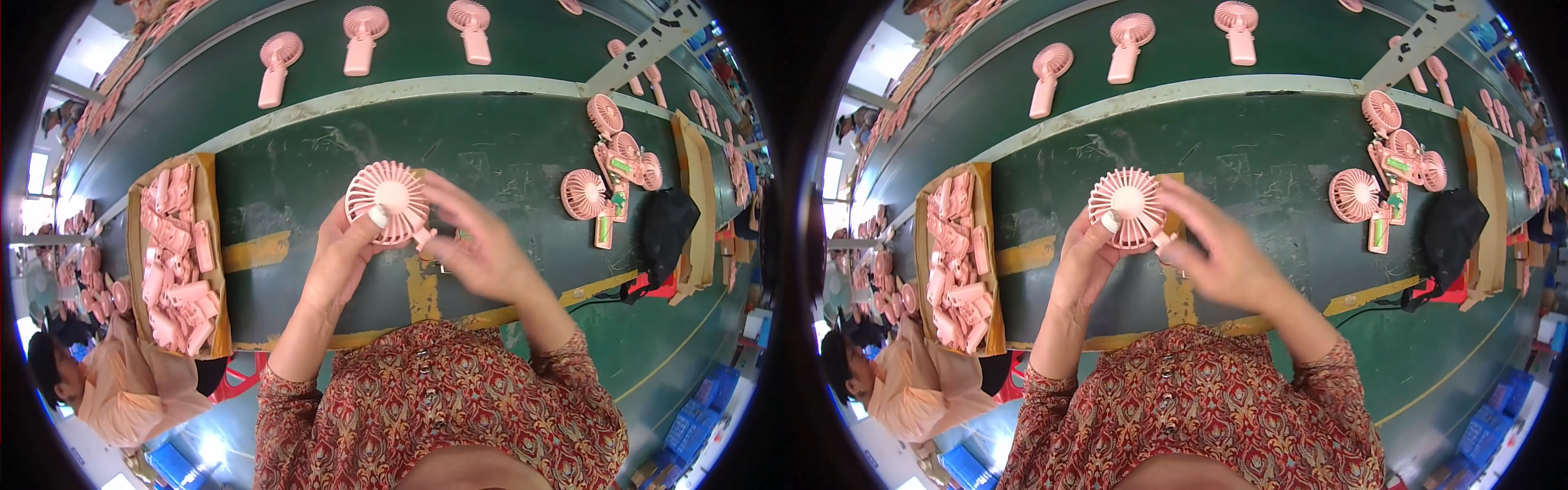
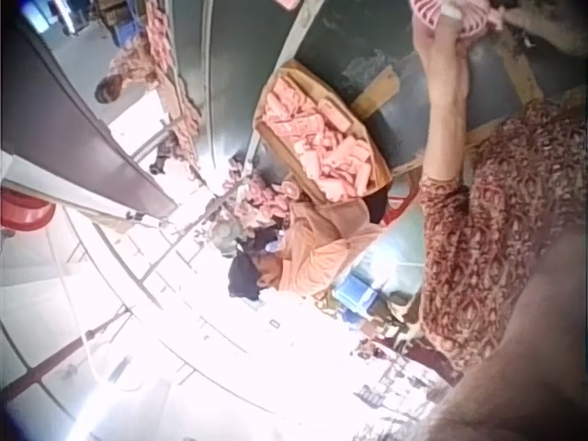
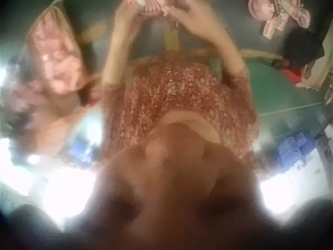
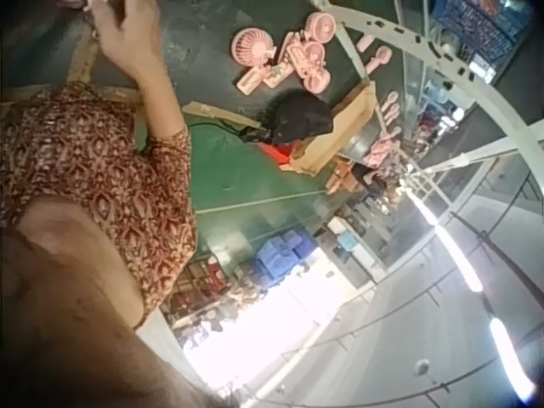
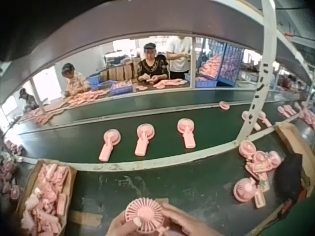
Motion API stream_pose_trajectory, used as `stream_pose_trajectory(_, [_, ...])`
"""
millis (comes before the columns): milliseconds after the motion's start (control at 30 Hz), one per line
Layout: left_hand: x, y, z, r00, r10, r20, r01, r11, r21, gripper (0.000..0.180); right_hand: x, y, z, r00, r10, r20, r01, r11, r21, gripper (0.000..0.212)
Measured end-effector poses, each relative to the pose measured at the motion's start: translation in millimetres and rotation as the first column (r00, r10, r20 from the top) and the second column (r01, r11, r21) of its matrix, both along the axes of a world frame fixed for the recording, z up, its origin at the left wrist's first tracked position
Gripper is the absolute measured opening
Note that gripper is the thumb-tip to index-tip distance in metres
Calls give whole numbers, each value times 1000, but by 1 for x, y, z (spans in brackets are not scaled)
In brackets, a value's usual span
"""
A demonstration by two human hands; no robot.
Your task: The person assembles several small pink portable handheld fans by hand, combining plastic casings and internal fan blades.
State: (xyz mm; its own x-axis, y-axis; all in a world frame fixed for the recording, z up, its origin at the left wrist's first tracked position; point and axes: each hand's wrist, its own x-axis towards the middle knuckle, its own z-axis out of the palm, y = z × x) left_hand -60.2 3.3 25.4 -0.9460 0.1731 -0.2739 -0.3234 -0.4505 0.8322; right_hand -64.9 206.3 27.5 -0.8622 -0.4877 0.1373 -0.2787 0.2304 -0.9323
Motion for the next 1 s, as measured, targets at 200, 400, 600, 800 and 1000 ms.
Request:
stream_pose_trajectory(200, [13, -25, -19, 999, 37, 10, -38, 993, 110, 43, -16, 26, -8, 991, -16, 133, -17, 970, 242, 45])
stream_pose_trajectory(400, [8, -31, -5, 997, 65, -32, -61, 992, 107, 50, -9, 9, -32, 965, 229, -130, -147, 878, 455, 43])
stream_pose_trajectory(600, [16, -67, -4, 963, -157, -221, 56, 913, -405, 56, 0, -5, -28, 979, 141, -146, 7, 696, 718, 37])
stream_pose_trajectory(800, [36, -92, -5, 814, -486, -318, -32, 510, -860, 53, -25, -44, -46, 862, 330, -384, -152, 893, 424, 40])
stream_pose_trajectory(1000, [52, -123, 0, 755, -582, -303, -186, 253, -949, 58, -26, -72, -52, 906, 412, -98, -278, 752, 597, 35])
